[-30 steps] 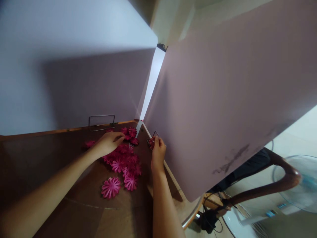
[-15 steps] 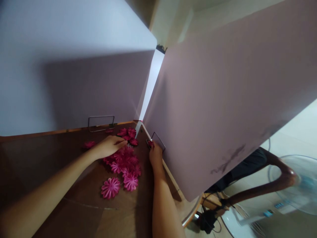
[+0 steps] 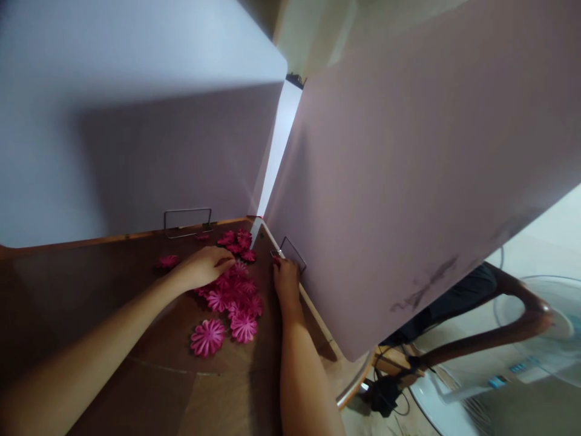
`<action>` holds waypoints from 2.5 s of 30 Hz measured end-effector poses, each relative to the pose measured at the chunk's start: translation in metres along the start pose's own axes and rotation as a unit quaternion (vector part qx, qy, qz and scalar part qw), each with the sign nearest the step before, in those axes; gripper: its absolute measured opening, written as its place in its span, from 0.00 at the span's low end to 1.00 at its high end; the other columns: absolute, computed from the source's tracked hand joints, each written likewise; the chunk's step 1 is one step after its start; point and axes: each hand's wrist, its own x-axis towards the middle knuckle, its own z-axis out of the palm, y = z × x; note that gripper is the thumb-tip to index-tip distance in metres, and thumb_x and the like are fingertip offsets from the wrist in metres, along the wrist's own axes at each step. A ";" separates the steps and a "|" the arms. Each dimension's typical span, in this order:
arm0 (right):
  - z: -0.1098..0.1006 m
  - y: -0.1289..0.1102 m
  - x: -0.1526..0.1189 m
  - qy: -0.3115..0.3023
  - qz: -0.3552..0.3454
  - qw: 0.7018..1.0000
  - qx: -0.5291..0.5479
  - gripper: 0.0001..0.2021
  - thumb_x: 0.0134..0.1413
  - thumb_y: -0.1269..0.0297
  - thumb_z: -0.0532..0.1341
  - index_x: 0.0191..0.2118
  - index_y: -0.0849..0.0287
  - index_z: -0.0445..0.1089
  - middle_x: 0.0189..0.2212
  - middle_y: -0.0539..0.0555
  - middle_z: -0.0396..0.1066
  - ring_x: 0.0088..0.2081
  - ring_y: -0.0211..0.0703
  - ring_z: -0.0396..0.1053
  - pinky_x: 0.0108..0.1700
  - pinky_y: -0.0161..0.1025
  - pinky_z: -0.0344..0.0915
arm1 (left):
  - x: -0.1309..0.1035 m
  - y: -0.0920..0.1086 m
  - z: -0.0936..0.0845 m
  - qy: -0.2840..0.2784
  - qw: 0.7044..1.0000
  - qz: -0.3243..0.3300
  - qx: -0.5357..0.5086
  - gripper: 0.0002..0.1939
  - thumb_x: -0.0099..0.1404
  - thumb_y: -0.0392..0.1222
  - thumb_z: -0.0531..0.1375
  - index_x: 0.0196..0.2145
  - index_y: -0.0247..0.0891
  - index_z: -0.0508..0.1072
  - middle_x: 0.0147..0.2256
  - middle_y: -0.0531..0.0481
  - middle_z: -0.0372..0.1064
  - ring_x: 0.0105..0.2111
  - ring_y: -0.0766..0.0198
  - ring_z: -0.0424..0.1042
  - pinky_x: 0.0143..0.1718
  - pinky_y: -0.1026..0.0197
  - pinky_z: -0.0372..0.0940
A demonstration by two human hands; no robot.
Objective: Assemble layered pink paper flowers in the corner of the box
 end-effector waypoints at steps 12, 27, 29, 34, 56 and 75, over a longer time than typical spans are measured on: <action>-0.004 -0.072 -0.017 0.041 0.062 0.930 0.361 0.21 0.55 0.50 0.59 0.45 0.60 0.76 0.41 0.57 0.78 0.40 0.45 0.73 0.43 0.41 0.67 | 0.005 0.018 -0.002 0.070 0.995 -0.020 -0.060 0.15 0.68 0.49 0.55 0.44 0.43 0.78 0.42 0.44 0.78 0.39 0.54 0.76 0.41 0.57 0.64; -0.006 -0.103 -0.030 -0.034 0.127 0.836 0.533 0.15 0.48 0.55 0.67 0.39 0.60 0.77 0.38 0.56 0.78 0.37 0.46 0.75 0.41 0.43 0.72 | 0.007 0.018 -0.002 0.182 0.982 -0.006 -0.054 0.12 0.63 0.40 0.62 0.45 0.40 0.74 0.43 0.45 0.76 0.38 0.58 0.73 0.41 0.57 0.65; -0.006 -0.104 -0.030 -0.030 0.134 0.832 0.538 0.15 0.47 0.56 0.68 0.39 0.60 0.77 0.37 0.55 0.78 0.37 0.45 0.75 0.41 0.42 0.72 | 0.007 0.018 -0.001 0.175 0.983 0.002 -0.062 0.13 0.63 0.43 0.63 0.45 0.39 0.75 0.44 0.45 0.76 0.38 0.58 0.73 0.40 0.57 0.65; -0.005 -0.104 -0.030 -0.041 0.147 0.809 0.567 0.17 0.45 0.55 0.69 0.40 0.59 0.75 0.36 0.54 0.77 0.35 0.44 0.75 0.40 0.41 0.71 | 0.008 0.016 -0.001 0.179 0.981 0.003 -0.079 0.14 0.59 0.44 0.66 0.43 0.39 0.76 0.43 0.45 0.76 0.38 0.58 0.73 0.39 0.57 0.65; -0.021 -0.104 -0.027 -0.053 0.106 0.842 0.526 0.11 0.54 0.57 0.60 0.38 0.55 0.75 0.26 0.48 0.71 0.25 0.36 0.63 0.28 0.33 0.58 | 0.011 0.012 -0.001 0.068 0.940 -0.034 -0.331 0.15 0.64 0.50 0.62 0.42 0.39 0.79 0.40 0.44 0.78 0.42 0.56 0.75 0.47 0.54 0.65; -0.023 -0.102 -0.028 -0.038 0.115 0.869 0.481 0.12 0.45 0.54 0.68 0.31 0.58 0.78 0.24 0.47 0.71 0.24 0.34 0.61 0.27 0.33 0.54 | 0.004 0.024 -0.004 0.258 0.960 0.067 -0.087 0.09 0.67 0.45 0.60 0.39 0.38 0.74 0.36 0.48 0.75 0.36 0.60 0.73 0.42 0.59 0.66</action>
